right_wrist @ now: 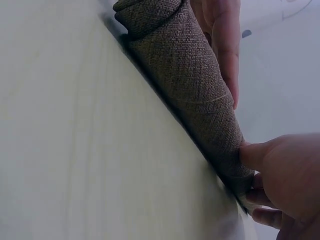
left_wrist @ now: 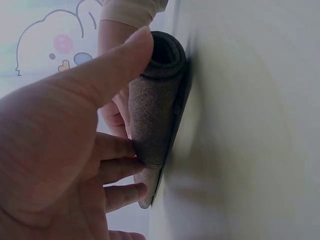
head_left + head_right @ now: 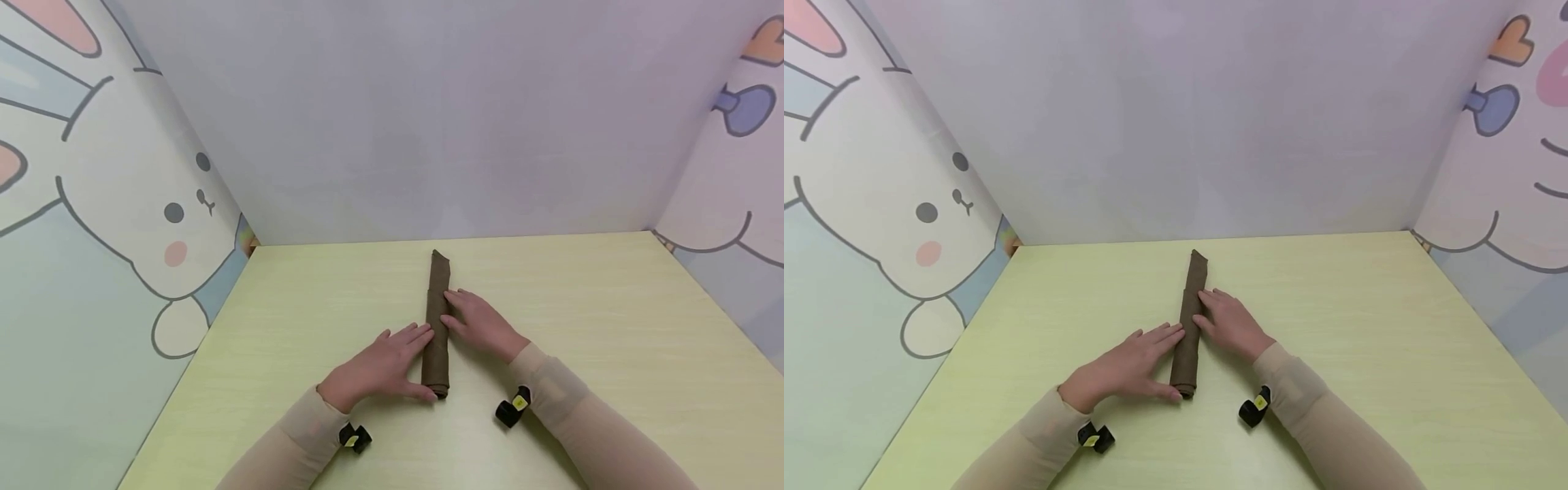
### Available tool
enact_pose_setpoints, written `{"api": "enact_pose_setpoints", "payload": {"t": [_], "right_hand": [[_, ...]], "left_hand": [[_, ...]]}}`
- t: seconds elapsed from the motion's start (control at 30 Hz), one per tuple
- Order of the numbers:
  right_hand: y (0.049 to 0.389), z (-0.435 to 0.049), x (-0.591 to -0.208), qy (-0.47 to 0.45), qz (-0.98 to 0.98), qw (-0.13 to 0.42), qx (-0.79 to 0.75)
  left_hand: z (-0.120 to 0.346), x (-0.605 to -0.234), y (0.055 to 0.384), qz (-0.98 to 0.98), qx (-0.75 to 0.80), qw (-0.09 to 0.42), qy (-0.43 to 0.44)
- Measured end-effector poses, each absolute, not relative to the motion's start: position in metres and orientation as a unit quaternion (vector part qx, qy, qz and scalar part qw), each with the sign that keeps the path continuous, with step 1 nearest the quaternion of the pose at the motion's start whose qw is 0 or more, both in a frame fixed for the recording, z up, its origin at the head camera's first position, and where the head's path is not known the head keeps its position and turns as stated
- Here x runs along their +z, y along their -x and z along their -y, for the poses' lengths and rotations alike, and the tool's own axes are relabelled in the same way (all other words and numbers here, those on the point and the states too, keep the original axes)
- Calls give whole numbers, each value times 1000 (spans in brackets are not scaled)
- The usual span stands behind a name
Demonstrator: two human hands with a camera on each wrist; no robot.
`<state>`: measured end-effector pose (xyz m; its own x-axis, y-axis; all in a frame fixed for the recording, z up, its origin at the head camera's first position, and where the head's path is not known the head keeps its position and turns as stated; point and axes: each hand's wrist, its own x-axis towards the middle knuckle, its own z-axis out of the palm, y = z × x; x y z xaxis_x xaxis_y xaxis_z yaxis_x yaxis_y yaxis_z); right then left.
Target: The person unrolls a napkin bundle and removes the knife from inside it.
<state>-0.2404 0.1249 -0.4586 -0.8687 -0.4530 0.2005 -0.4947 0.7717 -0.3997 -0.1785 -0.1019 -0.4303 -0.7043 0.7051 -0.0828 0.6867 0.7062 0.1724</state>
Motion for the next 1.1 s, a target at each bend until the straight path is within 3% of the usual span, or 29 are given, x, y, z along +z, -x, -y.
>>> {"api": "enact_pose_setpoints", "payload": {"t": [0.6, 1.1], "right_hand": [[249, -126, -457, -254, 936, 41, 241], [196, -143, -445, -264, 913, -8, 310]], "left_hand": [[98, -425, 182, -928, 49, 81, -360], [104, -430, 181, -930, 112, 89, -338]]}}
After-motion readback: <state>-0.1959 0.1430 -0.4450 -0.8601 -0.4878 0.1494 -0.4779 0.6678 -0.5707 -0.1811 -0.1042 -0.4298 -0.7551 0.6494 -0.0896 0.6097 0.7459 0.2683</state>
